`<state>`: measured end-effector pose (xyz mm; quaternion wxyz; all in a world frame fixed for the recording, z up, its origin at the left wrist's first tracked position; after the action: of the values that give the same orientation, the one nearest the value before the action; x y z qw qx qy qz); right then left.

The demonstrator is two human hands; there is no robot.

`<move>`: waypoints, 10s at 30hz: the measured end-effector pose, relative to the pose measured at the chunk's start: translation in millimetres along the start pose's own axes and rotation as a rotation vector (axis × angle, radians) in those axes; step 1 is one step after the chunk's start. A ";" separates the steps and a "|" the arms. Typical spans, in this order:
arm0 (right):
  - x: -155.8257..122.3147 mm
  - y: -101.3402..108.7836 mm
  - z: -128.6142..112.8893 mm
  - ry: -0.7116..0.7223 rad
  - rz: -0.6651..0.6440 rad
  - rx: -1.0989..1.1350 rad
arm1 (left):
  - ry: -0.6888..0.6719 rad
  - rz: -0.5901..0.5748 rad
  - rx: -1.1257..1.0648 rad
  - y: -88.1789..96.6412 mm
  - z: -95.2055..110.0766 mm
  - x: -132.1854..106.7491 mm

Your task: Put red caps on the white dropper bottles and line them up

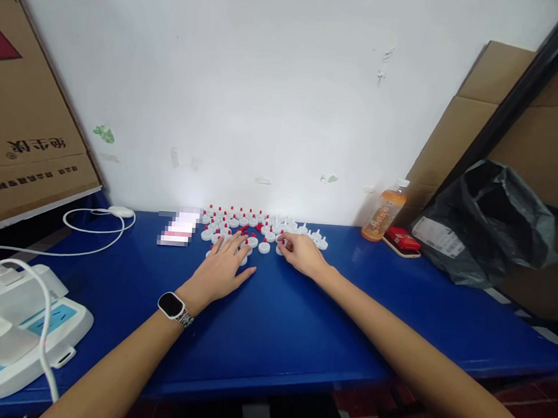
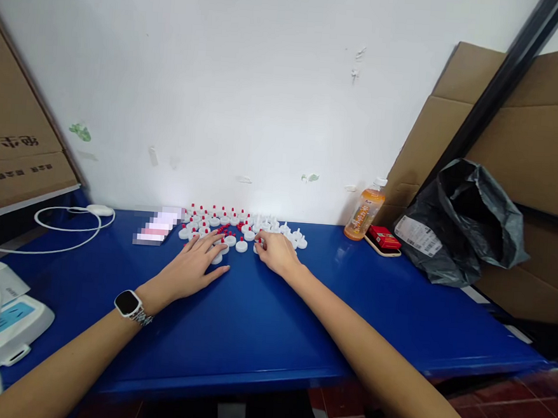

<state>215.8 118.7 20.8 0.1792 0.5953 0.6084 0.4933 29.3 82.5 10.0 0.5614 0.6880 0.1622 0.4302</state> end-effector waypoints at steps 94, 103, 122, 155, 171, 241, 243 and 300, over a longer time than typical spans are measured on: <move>-21.5 -15.4 -55.5 -0.097 0.251 1.122 | 0.021 0.103 -0.191 30.1 30.5 -4.7; -30.5 -11.7 -63.1 -0.058 0.287 0.984 | 0.026 0.155 -0.243 27.4 29.8 -6.6; 1.1 14.1 -33.2 0.157 -0.083 0.298 | 0.137 0.038 -0.111 36.3 -21.8 52.2; 97.1 -40.4 -56.7 0.113 -0.205 -0.471 | 0.133 0.137 -0.358 40.1 -46.3 22.3; 66.0 4.6 -31.0 -0.030 0.027 -0.069 | 0.151 0.186 -0.378 37.3 -34.7 17.3; -0.3 -9.6 -57.8 -0.089 -0.049 1.198 | 0.093 0.075 -0.373 37.7 7.6 3.5; -2.0 -11.7 -58.1 -0.107 -0.034 1.230 | 0.067 0.075 -0.381 39.0 11.2 2.8; -11.1 40.9 53.1 -0.174 0.119 -0.124 | -0.073 0.113 -0.359 21.1 55.4 69.0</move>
<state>283.5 121.2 26.1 0.2381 0.6589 0.5223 0.4862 106.5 89.4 57.5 0.6556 0.6001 0.0233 0.4577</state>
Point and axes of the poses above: each hand's wrist, its own x-axis towards the middle knuckle, its own y-axis out of the back of the hand, z = x × y, the point moved 7 cm from there along x, towards the middle knuckle, and after that the axes turned 1 degree about x, right-handed, at the moved point
